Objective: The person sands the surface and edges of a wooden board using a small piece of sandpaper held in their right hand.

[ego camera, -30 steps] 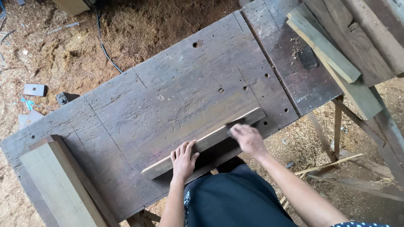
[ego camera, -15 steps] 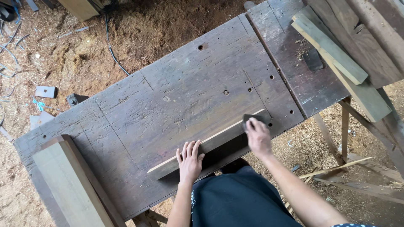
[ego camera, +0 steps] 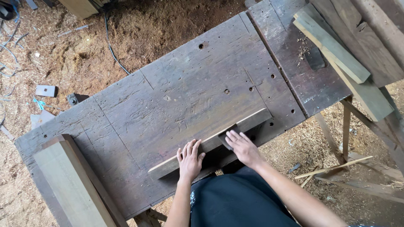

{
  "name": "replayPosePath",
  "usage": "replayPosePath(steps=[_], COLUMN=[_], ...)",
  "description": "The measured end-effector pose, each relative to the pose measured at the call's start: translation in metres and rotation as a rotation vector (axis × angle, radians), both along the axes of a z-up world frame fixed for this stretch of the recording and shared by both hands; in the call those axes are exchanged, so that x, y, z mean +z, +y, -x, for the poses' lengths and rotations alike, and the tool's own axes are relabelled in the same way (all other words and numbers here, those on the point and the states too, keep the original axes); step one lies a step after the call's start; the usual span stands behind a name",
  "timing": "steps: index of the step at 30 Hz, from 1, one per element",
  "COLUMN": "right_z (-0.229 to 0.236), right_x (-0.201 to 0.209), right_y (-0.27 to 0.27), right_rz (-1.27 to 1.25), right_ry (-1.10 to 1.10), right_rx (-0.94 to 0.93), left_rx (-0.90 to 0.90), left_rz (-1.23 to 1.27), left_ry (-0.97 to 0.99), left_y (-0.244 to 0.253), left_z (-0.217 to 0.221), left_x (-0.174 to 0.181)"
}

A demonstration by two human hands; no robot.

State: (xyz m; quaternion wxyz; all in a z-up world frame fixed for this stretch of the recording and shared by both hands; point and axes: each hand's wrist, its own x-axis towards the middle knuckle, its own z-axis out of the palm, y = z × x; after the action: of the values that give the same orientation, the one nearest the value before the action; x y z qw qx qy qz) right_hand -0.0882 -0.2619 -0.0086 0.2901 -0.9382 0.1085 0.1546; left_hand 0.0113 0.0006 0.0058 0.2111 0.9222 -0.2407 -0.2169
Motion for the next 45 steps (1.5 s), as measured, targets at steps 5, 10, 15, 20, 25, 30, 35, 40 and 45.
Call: replayPosePath(steps=[5, 10, 15, 20, 25, 30, 35, 40, 45], right_z=[0.008, 0.009, 0.005, 0.0, 0.0, -0.011, -0.002, 0.003, -0.01], right_x=[-0.007, -0.005, 0.003, 0.009, 0.02, 0.006, -0.004, -0.006, 0.028], right_y=[-0.045, -0.015, -0.044, -0.013, -0.028, -0.022, -0.012, -0.047, 0.013], right_rz=[0.243, 0.088, 0.197, -0.017, 0.122, 0.18, 0.107, 0.425, 0.231], right_ry=[-0.409, -0.431, -0.535, -0.433, -0.228, -0.611, -0.514, -0.529, -0.525], right_rx=[-0.317, 0.155, -0.068, 0.243, -0.099, -0.042, 0.172, -0.149, 0.143], left_rx=[0.005, 0.012, 0.016, 0.015, 0.026, 0.036, 0.043, 0.028, -0.04], left_rz=[0.005, 0.012, 0.01, 0.014, 0.03, 0.037, 0.025, -0.003, -0.046], left_ry=[-0.006, 0.007, 0.002, 0.015, 0.013, 0.017, 0.049, 0.044, -0.116], left_y=[-0.001, -0.002, 0.001, 0.001, 0.0, -0.001, 0.001, 0.003, -0.004], left_z=[-0.001, 0.0, -0.001, 0.0, 0.0, -0.002, -0.002, 0.001, 0.006], left_x=[-0.001, 0.001, 0.0, 0.0, 0.002, 0.006, 0.006, 0.005, 0.001])
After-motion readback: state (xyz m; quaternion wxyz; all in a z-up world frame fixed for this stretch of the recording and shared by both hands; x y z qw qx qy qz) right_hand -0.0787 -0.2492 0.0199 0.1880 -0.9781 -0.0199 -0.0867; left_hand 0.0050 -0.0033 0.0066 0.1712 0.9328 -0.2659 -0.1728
